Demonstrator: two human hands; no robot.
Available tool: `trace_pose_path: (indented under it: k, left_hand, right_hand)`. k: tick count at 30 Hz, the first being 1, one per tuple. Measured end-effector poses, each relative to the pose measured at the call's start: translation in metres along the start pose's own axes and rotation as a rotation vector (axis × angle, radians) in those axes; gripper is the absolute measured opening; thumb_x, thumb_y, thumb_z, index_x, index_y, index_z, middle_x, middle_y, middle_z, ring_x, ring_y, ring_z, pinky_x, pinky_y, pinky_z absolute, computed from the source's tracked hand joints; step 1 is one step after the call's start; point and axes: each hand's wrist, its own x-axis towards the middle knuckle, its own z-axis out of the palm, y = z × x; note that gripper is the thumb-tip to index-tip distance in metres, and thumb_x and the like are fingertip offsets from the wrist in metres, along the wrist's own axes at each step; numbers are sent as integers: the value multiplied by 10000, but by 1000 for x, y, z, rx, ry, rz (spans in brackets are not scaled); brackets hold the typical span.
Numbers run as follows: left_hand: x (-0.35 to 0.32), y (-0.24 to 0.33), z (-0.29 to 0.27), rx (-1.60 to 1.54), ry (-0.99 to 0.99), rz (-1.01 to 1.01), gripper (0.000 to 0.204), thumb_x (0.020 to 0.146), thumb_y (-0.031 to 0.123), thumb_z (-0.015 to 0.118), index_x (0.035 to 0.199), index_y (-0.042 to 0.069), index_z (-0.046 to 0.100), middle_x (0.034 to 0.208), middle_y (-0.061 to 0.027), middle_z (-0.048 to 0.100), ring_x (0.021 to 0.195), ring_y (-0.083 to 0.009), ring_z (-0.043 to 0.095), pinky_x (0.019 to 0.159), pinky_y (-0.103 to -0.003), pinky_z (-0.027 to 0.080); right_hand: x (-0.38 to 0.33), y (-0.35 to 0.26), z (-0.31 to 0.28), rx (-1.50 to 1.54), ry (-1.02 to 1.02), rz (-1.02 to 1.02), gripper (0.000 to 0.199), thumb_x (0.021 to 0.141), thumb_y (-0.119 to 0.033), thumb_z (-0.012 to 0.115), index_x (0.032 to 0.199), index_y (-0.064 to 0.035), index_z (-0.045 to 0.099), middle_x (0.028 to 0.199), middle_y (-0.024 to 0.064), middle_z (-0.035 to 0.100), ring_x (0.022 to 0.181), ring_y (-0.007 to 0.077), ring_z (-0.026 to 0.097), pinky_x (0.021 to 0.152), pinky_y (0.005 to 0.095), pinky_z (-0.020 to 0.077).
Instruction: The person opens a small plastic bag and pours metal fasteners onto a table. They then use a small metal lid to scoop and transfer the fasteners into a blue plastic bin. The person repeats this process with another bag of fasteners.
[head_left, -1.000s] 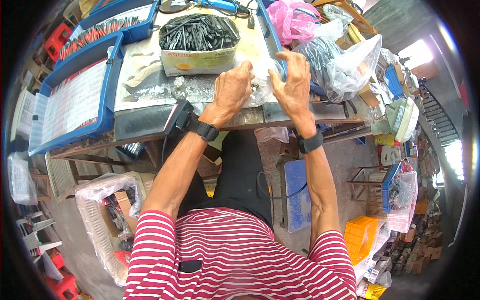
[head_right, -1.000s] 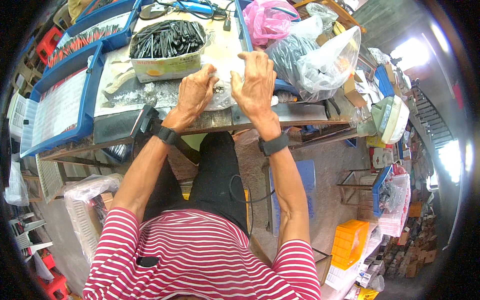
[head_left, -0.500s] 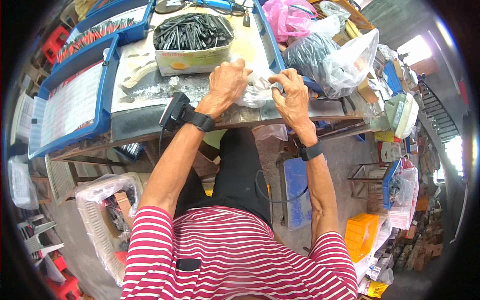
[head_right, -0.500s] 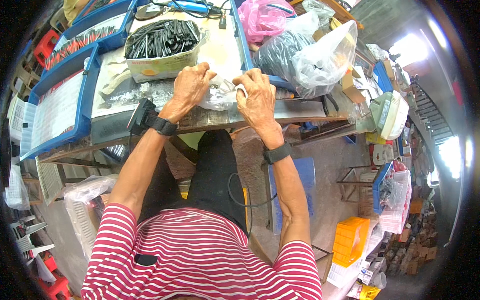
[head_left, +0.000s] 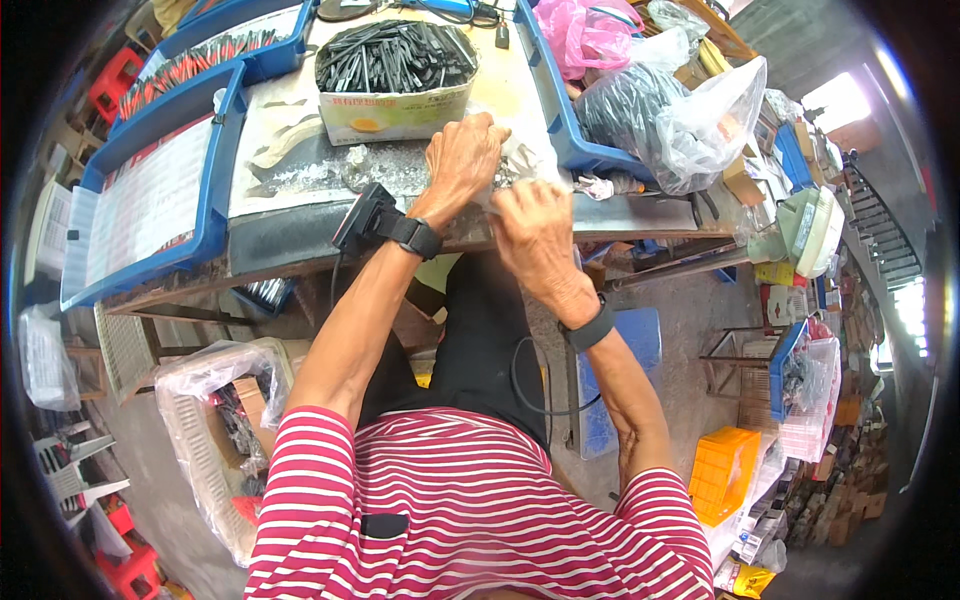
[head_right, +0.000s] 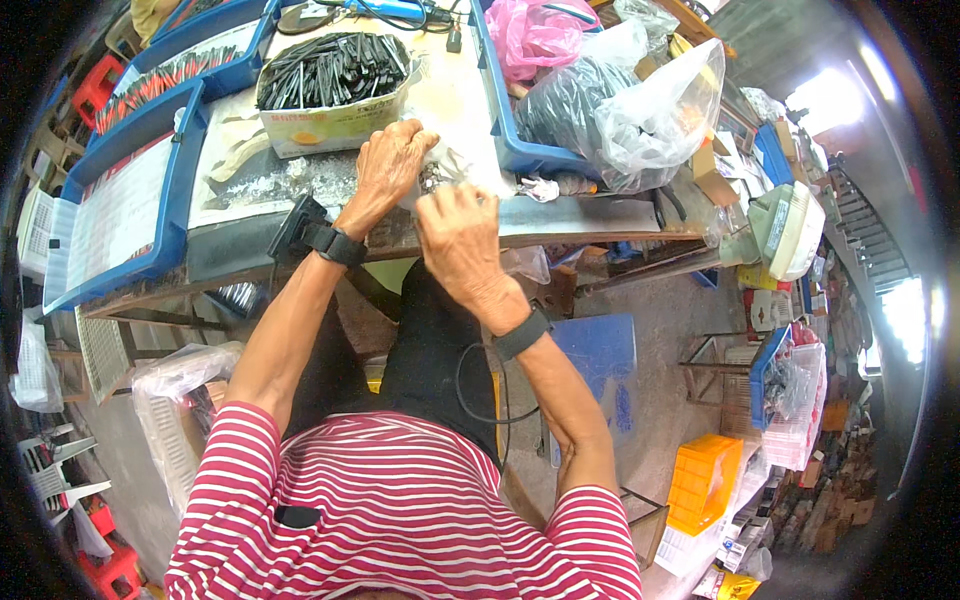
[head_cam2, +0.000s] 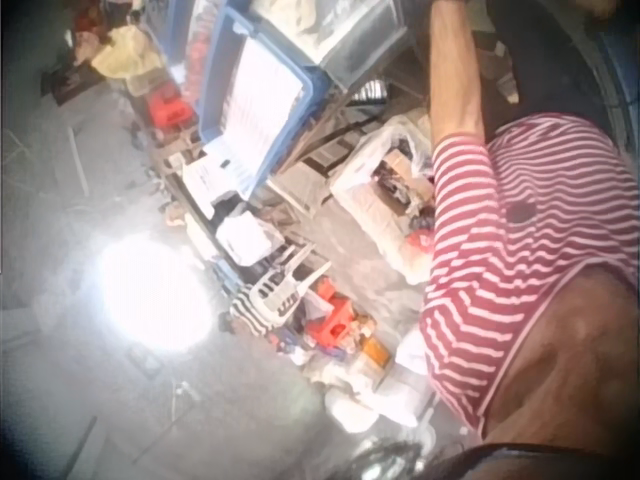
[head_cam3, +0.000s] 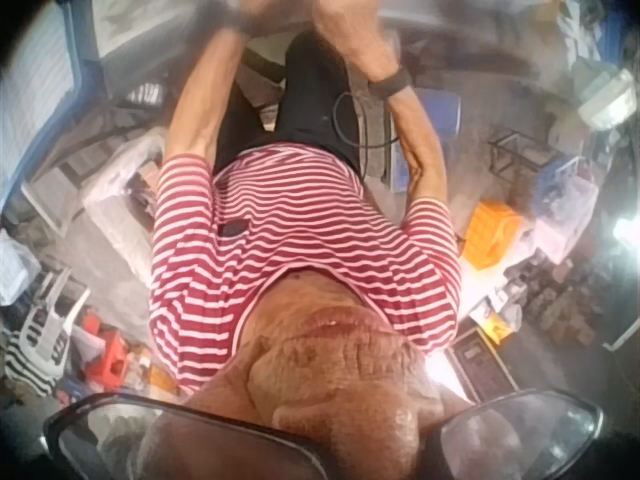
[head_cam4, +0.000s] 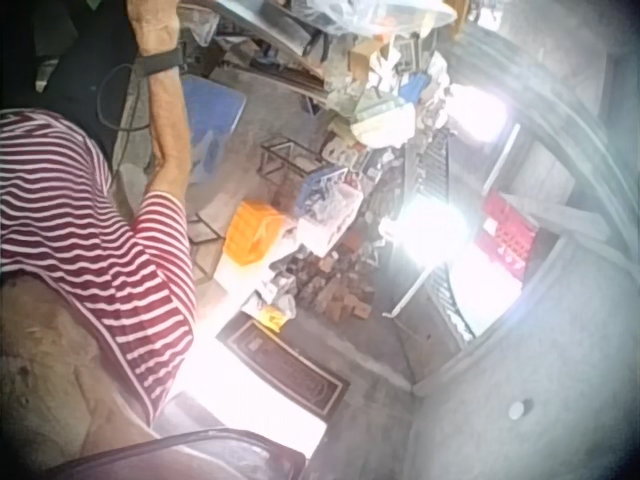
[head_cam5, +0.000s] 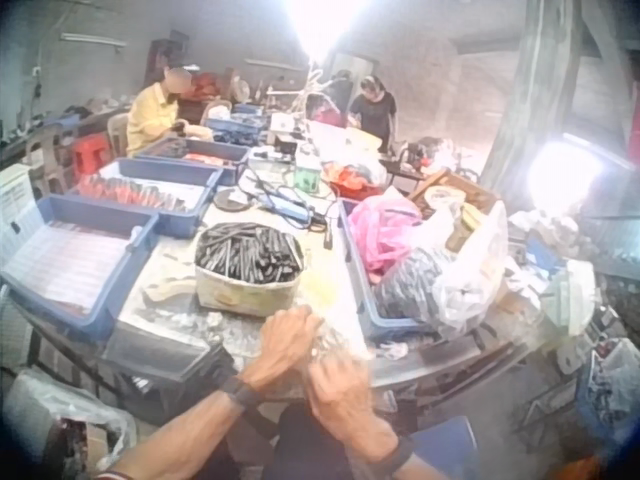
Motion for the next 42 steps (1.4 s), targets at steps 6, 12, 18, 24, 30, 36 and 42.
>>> trace_pose_path:
  k: [6,12,18,24,30,36,42]
  left_hand:
    - [14,-26,23,-194,50,-133,356,762,329,564,723,-23,607,664,-181,612,634,-304,589,599,-395,441]
    - [39,-48,56,-474,-39,-381,317,725,308,609,769,-4,652,836,-257,631,822,-342,633,729,-420,464]
    - [47,-20,46,-537,1,-106,311,734,311,600,675,8,564,615,-146,557,605,-243,539,588,-393,407]
    - [72,0,46,-524,61,29,289,763,322,598,798,39,640,640,-127,600,632,-238,588,612,-373,443]
    - [78,0,53,-553,109,59,285,780,296,620,869,26,636,679,-137,622,642,-247,599,631,-374,453]
    - [70,-6,48,-416,68,192,319,801,202,595,1020,-27,570,915,-216,595,833,-308,585,744,-395,454]
    - [35,-3,39,-10,193,282,506,747,-41,567,1228,-34,409,1084,-253,469,973,-385,521,824,-443,475]
  right_hand:
    - [-18,-14,16,5,29,-65,199,650,-44,594,831,-60,515,814,94,464,823,276,469,787,412,338]
    - [-26,-18,23,-27,84,-61,157,657,-55,598,796,-65,524,804,95,462,812,270,472,782,407,344]
    - [-11,3,22,20,132,32,147,673,-54,604,796,-87,530,783,76,461,791,259,467,732,398,338]
    - [13,27,40,108,159,137,157,677,1,600,801,-63,529,786,111,464,795,304,461,698,409,358]
    - [23,48,52,248,165,146,247,657,77,572,877,-32,554,812,146,470,798,340,446,720,412,377]
    - [21,46,53,232,134,129,249,654,110,527,872,0,575,826,153,476,820,335,447,741,415,388]
    - [20,49,55,186,139,106,165,663,97,520,804,24,565,843,155,487,836,336,462,749,418,398]
